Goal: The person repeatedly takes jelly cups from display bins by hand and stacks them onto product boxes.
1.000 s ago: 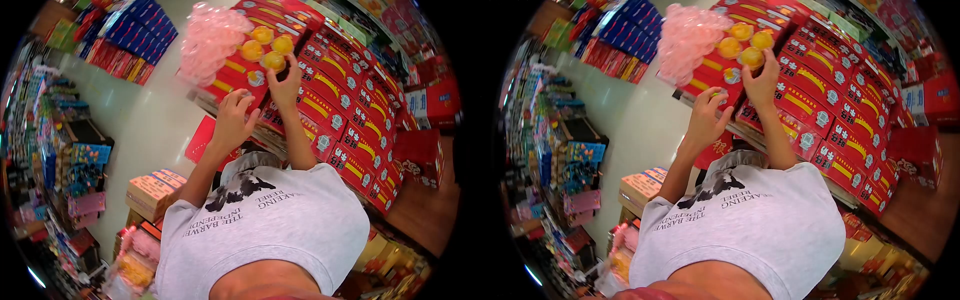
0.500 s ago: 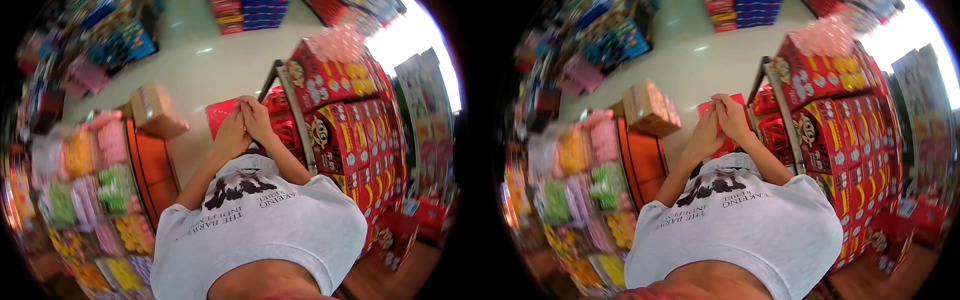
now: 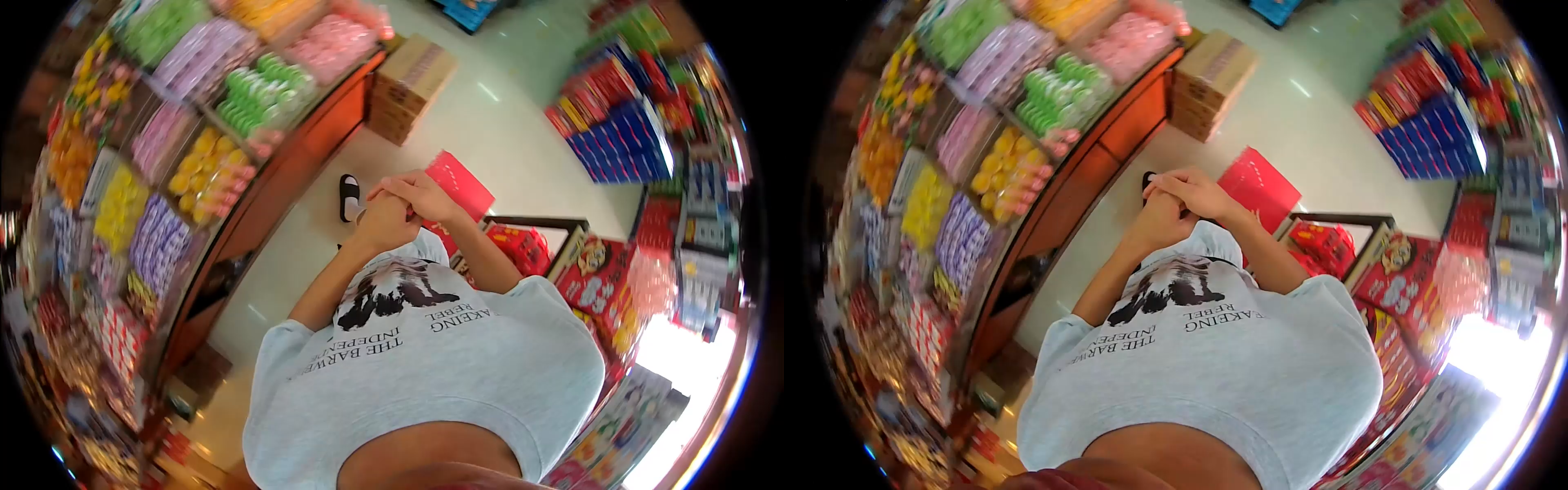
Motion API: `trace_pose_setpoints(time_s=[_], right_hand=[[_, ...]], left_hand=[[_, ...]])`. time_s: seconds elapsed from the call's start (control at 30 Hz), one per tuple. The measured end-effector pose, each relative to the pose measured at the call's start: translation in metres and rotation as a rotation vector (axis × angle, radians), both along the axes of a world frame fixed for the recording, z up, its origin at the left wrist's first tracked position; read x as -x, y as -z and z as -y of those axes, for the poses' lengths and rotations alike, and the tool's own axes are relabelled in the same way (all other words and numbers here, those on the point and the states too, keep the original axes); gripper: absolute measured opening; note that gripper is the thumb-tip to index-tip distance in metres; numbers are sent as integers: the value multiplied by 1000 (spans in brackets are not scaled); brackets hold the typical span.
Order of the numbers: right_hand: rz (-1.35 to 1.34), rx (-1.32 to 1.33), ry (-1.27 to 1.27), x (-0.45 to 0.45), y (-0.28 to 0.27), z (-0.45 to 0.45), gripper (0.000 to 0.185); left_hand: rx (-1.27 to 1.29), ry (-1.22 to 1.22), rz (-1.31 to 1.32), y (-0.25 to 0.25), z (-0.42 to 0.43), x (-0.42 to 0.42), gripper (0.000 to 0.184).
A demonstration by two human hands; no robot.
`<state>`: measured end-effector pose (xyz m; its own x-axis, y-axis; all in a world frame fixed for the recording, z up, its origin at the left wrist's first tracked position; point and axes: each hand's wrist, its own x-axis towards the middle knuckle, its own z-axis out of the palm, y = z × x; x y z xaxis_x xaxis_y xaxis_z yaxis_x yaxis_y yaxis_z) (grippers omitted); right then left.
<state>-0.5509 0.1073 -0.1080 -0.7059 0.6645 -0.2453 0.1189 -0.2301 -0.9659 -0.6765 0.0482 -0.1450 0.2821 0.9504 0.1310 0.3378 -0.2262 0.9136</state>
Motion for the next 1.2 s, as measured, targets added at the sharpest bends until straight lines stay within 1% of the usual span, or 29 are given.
trace_pose_setpoints(time_s=[0.03, 0.1, 0.17, 0.2, 0.23, 0.27, 0.3, 0.33, 0.37, 0.4, 0.47, 0.5, 0.53, 0.57, 0.6, 0.63, 0.7, 0.73, 0.77, 0.8, 0.83, 0.87, 0.9, 0.93, 0.97, 1.07, 1.1, 1.17, 1.2], right_hand=[[-44, 55, -117, 19, 0, -8, 42], [-101, 93, -229, 58, 10, -20, 43], [-244, 344, -292, 100, 10, -29, 40], [-242, 358, -330, 122, 13, -35, 40], [-253, 295, -352, 144, 17, -43, 42], [-268, 230, -372, 167, 21, -50, 43], [-273, 242, -403, 190, 28, -53, 43], [-249, 281, -324, 213, 36, -53, 43], [-222, 316, -243, 232, 41, -54, 44], [-227, 331, -265, 251, 43, -57, 44], [-210, 160, -265, 280, 45, -59, 44], [-215, 175, -271, 294, 50, -62, 44], [-290, -24, -293, 308, 58, -64, 42], [-364, -224, -310, 320, 67, -65, 39], [-369, -210, -311, 333, 78, -65, 39], [-379, -254, -277, 346, 87, -64, 38], [-398, -291, -240, 372, 95, -60, 36], [-292, -218, -203, 383, 96, -57, 35], [-182, -144, -167, 392, 95, -53, 35], [-181, -141, -166, 403, 95, -50, 35], [-85, -253, -164, 417, 96, -48, 34], [11, -365, -161, 430, 98, -48, 33], [12, -369, -160, 443, 101, -46, 33], [59, -281, -224, 455, 108, -43, 35], [107, -190, -285, 468, 115, -40, 37], [5, -152, -337, 508, 159, -29, 38], [11, -151, -323, 517, 158, -30, 38], [84, 119, -431, 532, 147, -28, 45], [88, 110, -408, 544, 159, -21, 45]], left_hand=[[8, -51, -5, -1, 1, 14, 13], [-10, -251, 114, -4, 4, 41, 9], [-16, -347, 149, -14, 2, 74, 10], [-28, -398, 188, -17, 1, 91, 11], [-27, -436, 179, -12, -2, 106, 11], [-23, -527, 192, -1, -4, 121, 11], [-16, -616, 204, 11, -5, 137, 11], [-5, -644, 194, 20, -5, 153, 11], [32, -680, 265, 30, -6, 168, 11], [67, -714, 338, 24, -10, 185, 12], [162, -693, 362, 9, -5, 216, 15], [208, -674, 377, 4, -3, 231, 17], [254, -656, 391, 0, -2, 245, 19], [289, -600, 409, 0, 1, 259, 30], [326, -544, 427, 2, 2, 269, 41], [335, -552, 420, 7, 3, 279, 41], [266, -572, 457, 13, 2, 301, 55], [275, -575, 452, 11, 2, 311, 55], [279, -636, 294, 8, 3, 320, 56], [277, -692, 137, 4, 2, 329, 57], [275, -691, 139, 17, 6, 339, 57], [313, -765, 171, 40, 13, 350, 56], [351, -838, 204, 39, 11, 360, 56], [272, -887, 258, 38, 10, 369, 53], [270, -882, 259, 36, 9, 380, 53], [396, -984, 423, 49, 10, 410, 55], [435, -1008, 485, 57, 11, 420, 56], [293, -1093, 127, 101, 19, 444, 69], [262, -1059, 258, 136, 22, 456, 76]])
